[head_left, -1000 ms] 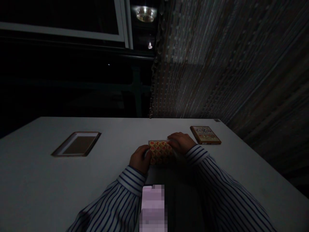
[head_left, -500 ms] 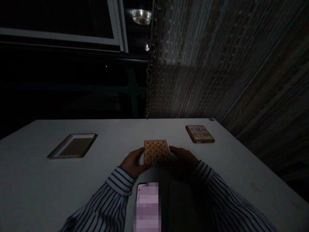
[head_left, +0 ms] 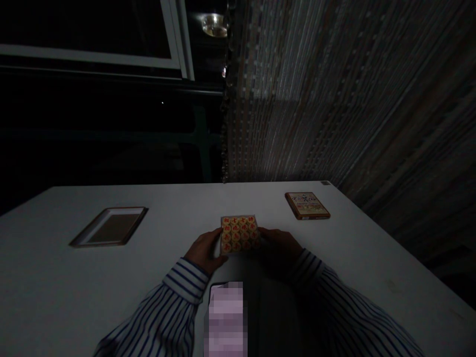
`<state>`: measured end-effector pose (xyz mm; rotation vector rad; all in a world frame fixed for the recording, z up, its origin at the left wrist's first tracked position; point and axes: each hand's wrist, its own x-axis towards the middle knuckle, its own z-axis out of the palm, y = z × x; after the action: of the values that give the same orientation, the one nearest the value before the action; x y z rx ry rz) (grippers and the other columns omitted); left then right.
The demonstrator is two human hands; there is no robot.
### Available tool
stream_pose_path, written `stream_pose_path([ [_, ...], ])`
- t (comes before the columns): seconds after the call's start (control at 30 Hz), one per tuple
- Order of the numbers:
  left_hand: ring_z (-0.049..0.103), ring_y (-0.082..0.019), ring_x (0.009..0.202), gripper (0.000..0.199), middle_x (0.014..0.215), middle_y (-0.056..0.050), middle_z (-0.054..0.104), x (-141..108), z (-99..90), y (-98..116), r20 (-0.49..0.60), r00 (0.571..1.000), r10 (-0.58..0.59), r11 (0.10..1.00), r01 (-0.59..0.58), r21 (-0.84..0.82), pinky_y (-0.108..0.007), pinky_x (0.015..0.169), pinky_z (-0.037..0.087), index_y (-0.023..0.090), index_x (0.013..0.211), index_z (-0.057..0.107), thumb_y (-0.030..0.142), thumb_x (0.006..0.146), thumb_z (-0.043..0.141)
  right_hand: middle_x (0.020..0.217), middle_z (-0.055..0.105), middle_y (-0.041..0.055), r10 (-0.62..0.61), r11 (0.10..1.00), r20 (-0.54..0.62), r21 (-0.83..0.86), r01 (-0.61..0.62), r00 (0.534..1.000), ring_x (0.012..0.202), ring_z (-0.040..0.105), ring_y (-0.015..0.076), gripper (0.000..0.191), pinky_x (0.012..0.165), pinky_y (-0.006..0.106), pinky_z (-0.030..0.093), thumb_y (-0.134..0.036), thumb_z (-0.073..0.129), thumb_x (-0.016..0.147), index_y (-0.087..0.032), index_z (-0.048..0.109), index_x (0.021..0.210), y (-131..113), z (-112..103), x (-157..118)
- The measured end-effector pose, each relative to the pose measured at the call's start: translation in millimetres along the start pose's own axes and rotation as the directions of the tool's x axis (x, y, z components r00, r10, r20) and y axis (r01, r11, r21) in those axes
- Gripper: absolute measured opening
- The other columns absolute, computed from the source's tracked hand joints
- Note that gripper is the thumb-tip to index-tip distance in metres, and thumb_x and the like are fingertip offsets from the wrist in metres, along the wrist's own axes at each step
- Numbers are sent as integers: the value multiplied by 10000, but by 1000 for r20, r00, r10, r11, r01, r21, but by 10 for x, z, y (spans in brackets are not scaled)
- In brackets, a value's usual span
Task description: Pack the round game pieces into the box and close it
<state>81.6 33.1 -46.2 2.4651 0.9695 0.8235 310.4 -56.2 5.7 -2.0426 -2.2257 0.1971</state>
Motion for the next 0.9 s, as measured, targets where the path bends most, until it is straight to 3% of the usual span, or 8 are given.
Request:
stream_pose_path([
  [0.47,511,-253,1027,649,1125,-141,557,7,-27,32,24,999,-23,999,23,32,-417,879,404,116,1201,422,238,590,603,1053,595,84,-35,998,-2,-58,35,999,926,555,213,442,760,300,392,-373,437,791,-237,422,1211,1,44,17],
  [0.63,501,-244,1049,645,1160,-126,538,19,-37,-8,103,995,-9,999,5,41,-405,892,404,133,1226,391,295,632,584,1035,603,88,-32,999,-13,-26,32,999,921,558,220,448,745,296,385,-384,453,776,-228,436,1195,26,72,30],
  [0.9,523,-242,1012,616,1112,-127,568,7,27,-33,-12,1000,12,999,-12,41,-392,872,419,124,1192,436,276,614,582,1037,606,96,-5,999,-40,41,6,999,934,558,219,505,761,296,389,-392,478,750,-208,422,1217,64,116,49],
])
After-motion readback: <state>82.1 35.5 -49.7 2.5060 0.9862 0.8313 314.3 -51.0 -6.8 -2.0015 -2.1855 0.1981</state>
